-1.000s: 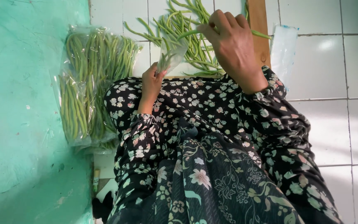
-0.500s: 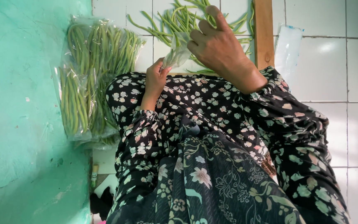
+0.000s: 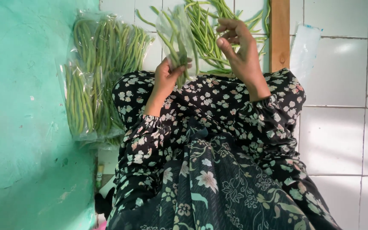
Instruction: Packing long green beans into clear plastic bags
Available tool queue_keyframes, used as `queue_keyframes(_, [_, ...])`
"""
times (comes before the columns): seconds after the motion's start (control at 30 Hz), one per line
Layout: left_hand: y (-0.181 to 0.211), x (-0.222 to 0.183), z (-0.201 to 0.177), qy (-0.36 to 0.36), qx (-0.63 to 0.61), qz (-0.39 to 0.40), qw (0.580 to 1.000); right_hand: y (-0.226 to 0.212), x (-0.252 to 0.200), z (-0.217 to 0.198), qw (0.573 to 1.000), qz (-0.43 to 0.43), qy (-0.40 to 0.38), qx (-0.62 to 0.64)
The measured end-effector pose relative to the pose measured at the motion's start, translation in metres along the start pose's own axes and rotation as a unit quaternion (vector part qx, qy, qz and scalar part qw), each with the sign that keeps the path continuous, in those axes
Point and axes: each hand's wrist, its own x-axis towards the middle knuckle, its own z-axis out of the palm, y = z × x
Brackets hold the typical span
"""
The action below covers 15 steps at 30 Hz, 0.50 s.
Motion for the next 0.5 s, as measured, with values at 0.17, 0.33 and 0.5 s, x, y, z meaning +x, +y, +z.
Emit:
queue_keyframes(0.17, [0.041, 0.001, 0.027, -0.038, 0.052, -0.023, 0.998, 0.011, -0.024, 0.014, 0.986, 0.116, -0.073, 0.095])
queue_keyframes(0.33, [0.047, -0.008, 0.056, -0.005, 0.073, 0.032, 0.997, 0.018, -0.045, 0.022, 0.977, 0.112, -0.027, 0.182])
queue_keyframes(0.5, [0.067, -0.015, 0.077, 0.064, 0.116, 0.033, 0.991, 0.026, -0.054, 0.025, 0.96, 0.122, 0.007, 0.25])
